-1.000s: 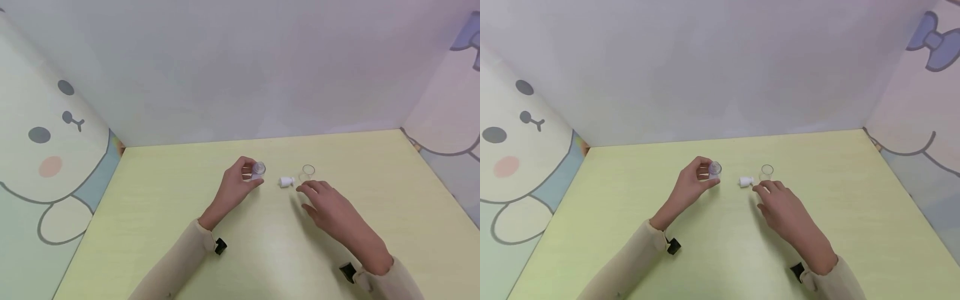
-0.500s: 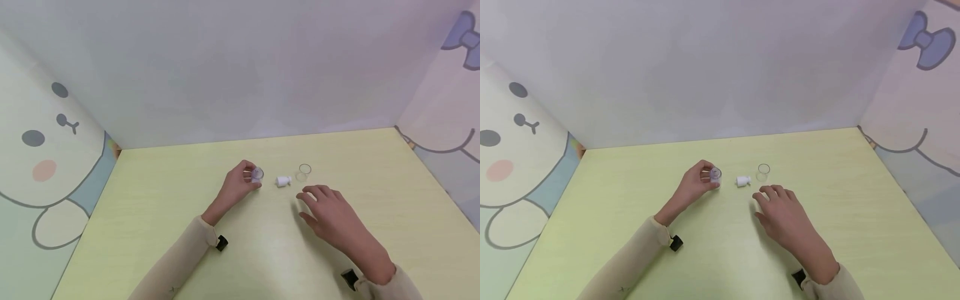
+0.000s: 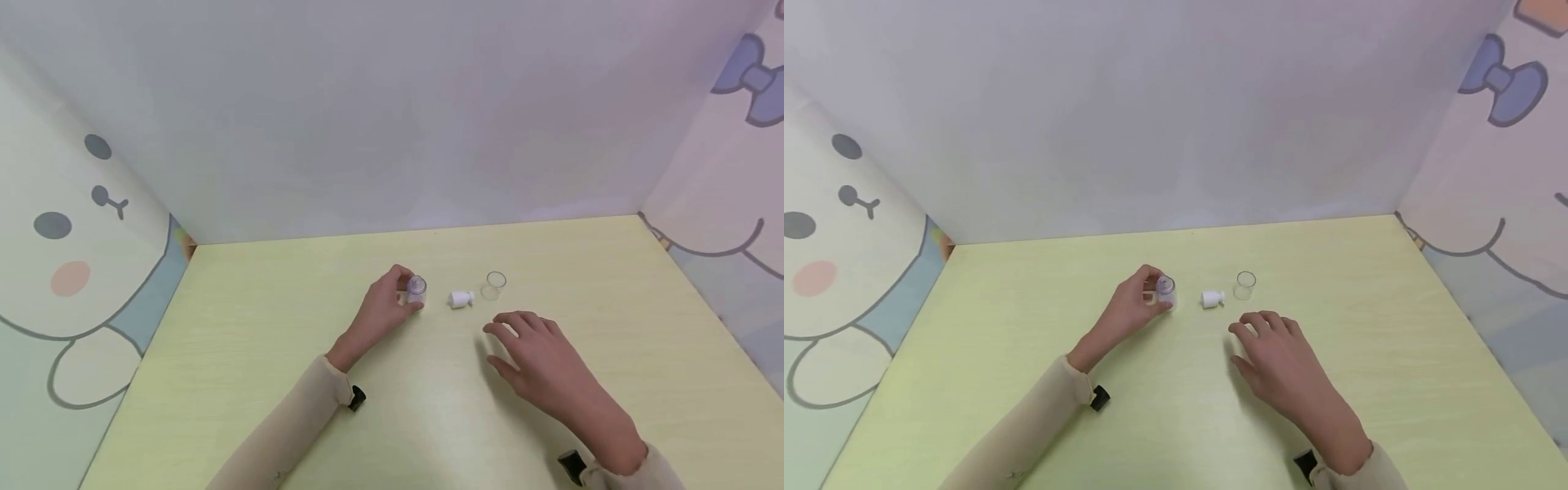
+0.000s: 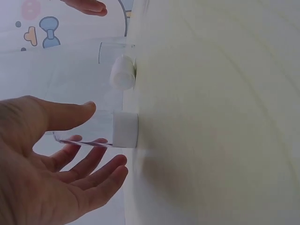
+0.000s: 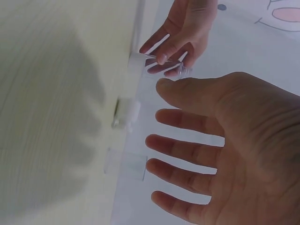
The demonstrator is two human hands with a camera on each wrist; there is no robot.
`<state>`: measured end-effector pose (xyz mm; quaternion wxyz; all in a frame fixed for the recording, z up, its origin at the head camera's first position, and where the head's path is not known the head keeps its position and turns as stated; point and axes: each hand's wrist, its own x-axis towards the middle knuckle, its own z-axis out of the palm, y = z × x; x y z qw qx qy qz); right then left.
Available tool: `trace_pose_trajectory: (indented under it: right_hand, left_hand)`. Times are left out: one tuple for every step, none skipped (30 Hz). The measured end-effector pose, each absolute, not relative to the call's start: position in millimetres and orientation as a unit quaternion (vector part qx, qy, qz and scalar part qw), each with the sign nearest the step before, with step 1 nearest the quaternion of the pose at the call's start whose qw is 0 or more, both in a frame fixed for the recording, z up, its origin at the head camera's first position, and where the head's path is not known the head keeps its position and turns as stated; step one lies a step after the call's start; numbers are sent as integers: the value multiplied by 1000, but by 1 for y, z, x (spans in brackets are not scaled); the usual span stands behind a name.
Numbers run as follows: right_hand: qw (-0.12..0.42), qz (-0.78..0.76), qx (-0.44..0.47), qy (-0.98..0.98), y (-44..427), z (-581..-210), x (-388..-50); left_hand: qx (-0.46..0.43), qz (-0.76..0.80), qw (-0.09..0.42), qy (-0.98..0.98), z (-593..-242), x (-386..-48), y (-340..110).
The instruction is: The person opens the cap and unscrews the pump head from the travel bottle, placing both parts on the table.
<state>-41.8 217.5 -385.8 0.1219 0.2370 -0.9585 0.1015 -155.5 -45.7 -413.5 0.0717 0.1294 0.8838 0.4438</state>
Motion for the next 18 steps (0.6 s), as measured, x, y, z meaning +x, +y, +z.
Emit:
trace_pose_trajectory:
  right_hand:
    - [122,103,238,-958,217,-386,-41]
    - [122,104,239,-958,217,-386,-40]
    - [124,104,241,-957,217,-386,-39]
    - [126,104,243,-956,217,-385,-39]
    - [129,103,245,-955,217,-385,-38]
    - [133,101,246,-955,218,-384,-38]
    - [135,100,248,-954,218,-383,-38]
    - [138,98,249,-954,219,-382,-38]
    - [139,98,250,-953,219,-381,-39]
    - [139,99,249,-953,220,-379,-39]
    - [140,99,247,-954,221,-379,-40]
    - [139,100,246,-954,222,-378,-40]
    - [137,103,244,-955,223,-377,-40]
    - [135,105,242,-955,224,-377,-41]
    - [133,109,241,-955,225,-376,-41]
    - [133,111,240,-955,227,-376,-41]
    - [134,112,239,-955,229,-376,-41]
    - [136,113,239,-955,231,-376,-41]
  left_hand:
    - [135,430,68,890,-413,-153,-47]
    - [140,415,65,896,-412,-151,-48]
    - [145,398,61,904,-412,-148,-49]
    - [149,380,58,911,-411,-145,-51]
    - [155,362,53,918,-410,-141,-53]
    - [160,343,46,924,-409,-138,-55]
    - [163,325,40,931,-408,-135,-57]
    - [165,303,32,938,-407,-133,-59]
    - [166,281,24,945,-406,-130,-62]
    - [168,262,17,950,-404,-127,-64]
    - [169,242,11,955,-403,-125,-66]
    - [169,222,8,960,-401,-123,-68]
    - [170,203,5,964,-400,-120,-71]
    - [172,183,1,968,-399,-118,-74]
    - [174,168,-5,970,-397,-115,-76]
    - [176,153,-9,972,-396,-112,-79]
    - [179,140,-15,974,-394,-110,-82]
    - [182,127,-23,975,-392,-107,-86]
